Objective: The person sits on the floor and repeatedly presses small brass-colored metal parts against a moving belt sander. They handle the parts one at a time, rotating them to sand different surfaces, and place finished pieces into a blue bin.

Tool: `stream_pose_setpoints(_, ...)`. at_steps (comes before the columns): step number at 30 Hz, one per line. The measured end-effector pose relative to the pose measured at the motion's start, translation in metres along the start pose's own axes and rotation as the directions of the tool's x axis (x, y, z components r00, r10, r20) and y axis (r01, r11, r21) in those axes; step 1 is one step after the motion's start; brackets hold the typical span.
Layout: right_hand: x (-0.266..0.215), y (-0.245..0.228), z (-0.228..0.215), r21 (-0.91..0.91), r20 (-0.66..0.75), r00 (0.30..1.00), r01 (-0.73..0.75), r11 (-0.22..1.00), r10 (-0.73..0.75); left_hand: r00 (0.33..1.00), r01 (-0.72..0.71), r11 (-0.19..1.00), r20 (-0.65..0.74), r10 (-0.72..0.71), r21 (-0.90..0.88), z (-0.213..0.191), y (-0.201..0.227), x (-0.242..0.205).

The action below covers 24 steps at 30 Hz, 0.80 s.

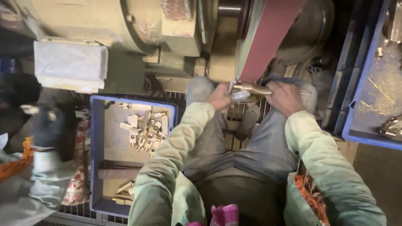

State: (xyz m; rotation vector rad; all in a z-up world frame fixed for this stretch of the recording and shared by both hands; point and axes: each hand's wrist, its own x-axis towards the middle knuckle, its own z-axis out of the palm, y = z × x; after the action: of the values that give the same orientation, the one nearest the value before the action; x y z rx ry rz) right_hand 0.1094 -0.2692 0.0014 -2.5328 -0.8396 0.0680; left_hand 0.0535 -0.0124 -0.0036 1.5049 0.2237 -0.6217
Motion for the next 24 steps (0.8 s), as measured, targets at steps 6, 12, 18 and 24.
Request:
stream_pose_setpoints(6, 0.013, 0.013, 0.006, 0.048, 0.207, 0.973, -0.117, 0.992, 0.105, 0.996, 0.036, 0.991, -0.082, -0.047, -0.128, 0.012, -0.004, 0.005)
stream_pose_setpoints(12, 0.035, 0.011, 0.005, -0.073, 0.525, 0.798, -0.305, 0.950, 0.296, 0.984, 0.136, 0.967, -0.086, -0.157, -0.216, 0.008, -0.015, 0.015)
stream_pose_setpoints(18, 0.055, 0.024, 0.012, 0.052, 0.665, 0.725, -0.283, 0.958, 0.178, 0.978, 0.170, 0.971, -0.094, -0.187, -0.170, 0.003, -0.043, 0.032)
stream_pose_setpoints(24, 0.060, 0.034, 0.016, 0.077, 0.692, 0.702, -0.303, 0.950, 0.168, 0.980, 0.136, 0.970, -0.116, -0.162, -0.202, 0.005, -0.048, 0.041)
